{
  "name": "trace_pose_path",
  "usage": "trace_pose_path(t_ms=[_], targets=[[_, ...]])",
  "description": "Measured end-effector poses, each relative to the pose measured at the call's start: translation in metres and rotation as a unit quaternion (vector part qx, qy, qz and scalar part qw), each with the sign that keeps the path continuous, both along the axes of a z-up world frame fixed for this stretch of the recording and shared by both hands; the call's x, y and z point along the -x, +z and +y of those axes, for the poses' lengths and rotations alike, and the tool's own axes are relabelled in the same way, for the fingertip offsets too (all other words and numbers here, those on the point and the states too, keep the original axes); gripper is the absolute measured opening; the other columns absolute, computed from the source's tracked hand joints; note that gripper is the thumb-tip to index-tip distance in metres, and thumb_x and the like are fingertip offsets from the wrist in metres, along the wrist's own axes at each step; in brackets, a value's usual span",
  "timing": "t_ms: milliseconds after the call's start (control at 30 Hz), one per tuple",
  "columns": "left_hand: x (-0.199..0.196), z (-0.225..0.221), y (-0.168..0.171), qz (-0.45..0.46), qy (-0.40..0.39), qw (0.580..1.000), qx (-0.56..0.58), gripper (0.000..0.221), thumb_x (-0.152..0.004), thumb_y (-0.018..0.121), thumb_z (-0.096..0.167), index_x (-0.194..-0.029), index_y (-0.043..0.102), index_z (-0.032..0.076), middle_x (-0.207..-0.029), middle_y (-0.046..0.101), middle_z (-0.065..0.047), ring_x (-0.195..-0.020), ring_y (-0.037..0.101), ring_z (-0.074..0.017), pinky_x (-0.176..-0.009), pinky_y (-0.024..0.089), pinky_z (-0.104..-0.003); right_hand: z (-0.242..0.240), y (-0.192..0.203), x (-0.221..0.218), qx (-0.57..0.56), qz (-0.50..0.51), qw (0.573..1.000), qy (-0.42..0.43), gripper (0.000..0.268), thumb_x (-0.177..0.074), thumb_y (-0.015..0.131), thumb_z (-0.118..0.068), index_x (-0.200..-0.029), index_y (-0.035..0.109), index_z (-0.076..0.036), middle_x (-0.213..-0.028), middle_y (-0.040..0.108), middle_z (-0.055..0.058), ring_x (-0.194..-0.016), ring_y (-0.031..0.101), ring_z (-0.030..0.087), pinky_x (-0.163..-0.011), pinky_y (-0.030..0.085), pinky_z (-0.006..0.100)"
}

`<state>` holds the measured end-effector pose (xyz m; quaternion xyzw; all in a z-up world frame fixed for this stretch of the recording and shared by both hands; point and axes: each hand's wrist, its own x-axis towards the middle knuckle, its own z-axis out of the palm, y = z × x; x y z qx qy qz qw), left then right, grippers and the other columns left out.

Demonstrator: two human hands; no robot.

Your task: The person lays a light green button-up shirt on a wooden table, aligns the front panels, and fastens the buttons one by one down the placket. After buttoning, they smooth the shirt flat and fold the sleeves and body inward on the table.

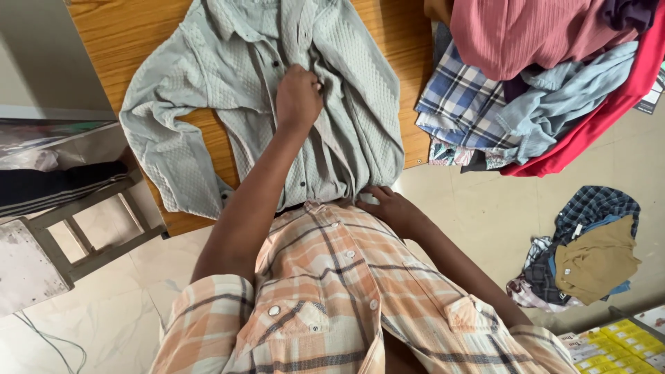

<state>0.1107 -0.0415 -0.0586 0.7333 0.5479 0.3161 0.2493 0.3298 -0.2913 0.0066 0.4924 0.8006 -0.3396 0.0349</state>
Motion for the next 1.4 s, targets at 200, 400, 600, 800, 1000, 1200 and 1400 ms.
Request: trace_pose_path(t_ms=[200, 400, 600, 800, 1000, 1200, 1400], targets=[[0.016, -0.003, -0.024, -0.062, 0.077, 0.995, 0.025, 0.007, -0.077, 0.075, -0.002, -0.082, 0.071, 0.001, -0.092, 0.069, -0.019, -0.087, 0.066, -0.0388, -0.078, 0.052, -0.047, 0.006, -0.016, -0.013, 0.075, -0.002, 0.997, -0.036, 0.039, -0.094, 0.064, -0.016, -0.133, 0.065, -0.018, -0.139, 0.063, 0.009, -0.123, 0.061, 0.033, -0.101, 0.051, 0.043], [0.012, -0.012, 0.004, -0.061, 0.052, 0.997, 0.008, 0.032, -0.066, 0.093, 0.015, -0.076, 0.068, -0.002, -0.082, 0.066, -0.023, -0.077, 0.065, -0.0423, -0.067, 0.05, -0.049, 0.019, -0.007, 0.001, 0.082, 0.008, 0.996, -0.023, 0.058, -0.091, 0.065, -0.016, -0.146, 0.05, -0.017, -0.126, 0.067, 0.014, -0.101, 0.067, 0.037, -0.088, 0.054, 0.046], [0.017, -0.005, -0.039, -0.053, 0.08, 0.994, -0.053, 0.011, -0.075, 0.081, 0.004, -0.083, 0.074, 0.006, -0.089, 0.072, -0.012, -0.083, 0.069, -0.0334, -0.076, 0.056, -0.044, 0.032, -0.005, 0.025, 0.121, -0.004, 0.991, -0.047, 0.07, -0.096, 0.062, -0.022, -0.159, 0.034, -0.019, -0.097, 0.073, 0.018, -0.081, 0.069, 0.038, -0.074, 0.054, 0.048], [0.072, -0.02, -0.026, -0.46, 0.189, 0.792, 0.353, 0.009, -0.095, 0.073, 0.01, -0.104, 0.074, 0.01, -0.093, 0.07, -0.001, -0.071, 0.054, -0.0141, -0.054, 0.034, -0.033, 0.046, 0.014, 0.024, 0.1, -0.042, 0.994, 0.002, 0.058, -0.096, 0.067, -0.03, -0.151, 0.048, -0.021, -0.083, 0.071, 0.022, -0.078, 0.067, 0.041, -0.072, 0.052, 0.05], [0.107, -0.013, 0.0, -0.127, 0.156, 0.974, 0.102, 0.022, -0.092, 0.085, 0.021, -0.088, 0.073, 0.003, -0.078, 0.072, -0.009, -0.071, 0.07, -0.0214, -0.061, 0.052, -0.036, 0.106, 0.05, 0.026, 0.131, 0.037, 0.988, -0.074, 0.039, -0.089, 0.069, -0.021, -0.127, 0.072, -0.018, -0.075, 0.075, 0.015, -0.063, 0.07, 0.026, -0.063, 0.055, 0.041], [0.127, 0.048, -0.002, -0.056, 0.214, 0.975, -0.036, 0.014, -0.098, 0.078, 0.012, -0.094, 0.069, 0.002, -0.083, 0.07, -0.015, -0.081, 0.067, -0.0367, -0.071, 0.051, -0.049, 0.225, 0.01, 0.053, -0.074, 0.265, 0.907, -0.319, 0.022, -0.104, 0.066, -0.016, -0.114, 0.076, 0.001, -0.077, 0.072, 0.004, -0.066, 0.066, 0.007, -0.06, 0.054, 0.027], [0.114, 0.092, -0.015, 0.083, 0.153, 0.984, -0.03, 0.043, -0.091, 0.072, 0.012, -0.134, 0.064, 0.009, -0.131, 0.059, -0.014, -0.118, 0.055, -0.0399, -0.1, 0.046, -0.049, 0.326, -0.088, 0.069, -0.2, 0.308, 0.873, -0.322, 0.043, -0.101, 0.072, -0.022, -0.135, 0.063, 0.003, -0.113, 0.071, 0.014, -0.094, 0.07, 0.019, -0.078, 0.06, 0.035]])
